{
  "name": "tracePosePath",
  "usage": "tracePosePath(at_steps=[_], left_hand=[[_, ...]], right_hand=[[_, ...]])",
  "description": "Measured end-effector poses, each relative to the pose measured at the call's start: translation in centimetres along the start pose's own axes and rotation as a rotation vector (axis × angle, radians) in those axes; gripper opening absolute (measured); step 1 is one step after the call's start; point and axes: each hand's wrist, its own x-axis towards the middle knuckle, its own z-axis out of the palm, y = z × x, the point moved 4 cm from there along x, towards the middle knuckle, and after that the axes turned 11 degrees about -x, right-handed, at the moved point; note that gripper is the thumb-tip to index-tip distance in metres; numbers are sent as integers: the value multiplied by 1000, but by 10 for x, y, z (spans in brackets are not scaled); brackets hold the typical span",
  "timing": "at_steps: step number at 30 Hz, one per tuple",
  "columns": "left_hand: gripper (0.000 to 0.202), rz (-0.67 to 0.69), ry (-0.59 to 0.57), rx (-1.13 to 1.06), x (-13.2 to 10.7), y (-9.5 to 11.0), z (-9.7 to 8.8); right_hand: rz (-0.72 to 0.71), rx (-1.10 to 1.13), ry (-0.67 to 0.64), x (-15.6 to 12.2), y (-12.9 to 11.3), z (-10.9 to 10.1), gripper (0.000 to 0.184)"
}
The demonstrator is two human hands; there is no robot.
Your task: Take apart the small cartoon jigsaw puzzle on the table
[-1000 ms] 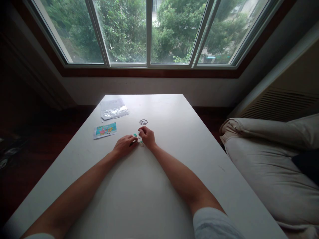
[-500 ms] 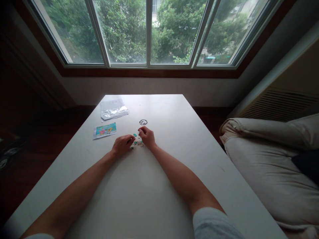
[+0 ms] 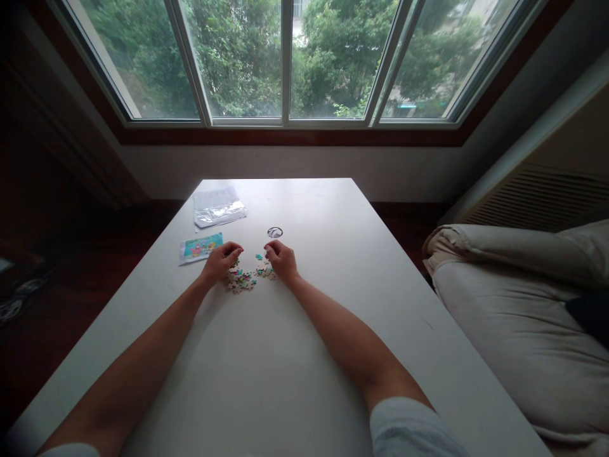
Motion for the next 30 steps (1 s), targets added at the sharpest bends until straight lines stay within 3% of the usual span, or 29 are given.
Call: tracePosePath(at_steps=[6,12,15,17,21,25,30], left_hand=[[35,-61,-21,-11,2,-2,-2],[43,-147,-278,-15,1,16,-1],[43,-95,-380,109,0,29,-11],[41,-37,-386,262,-2,34,-21],[49,-39,-490,467,-7,31,-33],[72,-72,-609,529,-13,27,-34],[75,-25,-601,603,-18,28,-24]], right_hand=[[-2,1,6,-1,-3,0,24],[-1,-11,8,0,-3,0,24],[-4,-17,8,0,-2,1,25],[-4,-15,4,0,-1,1,24],[-7,1,3,0,1,2,24],[-16,10,3,0,1,1,23],[-9,-6,0,-1,-2,1,25]])
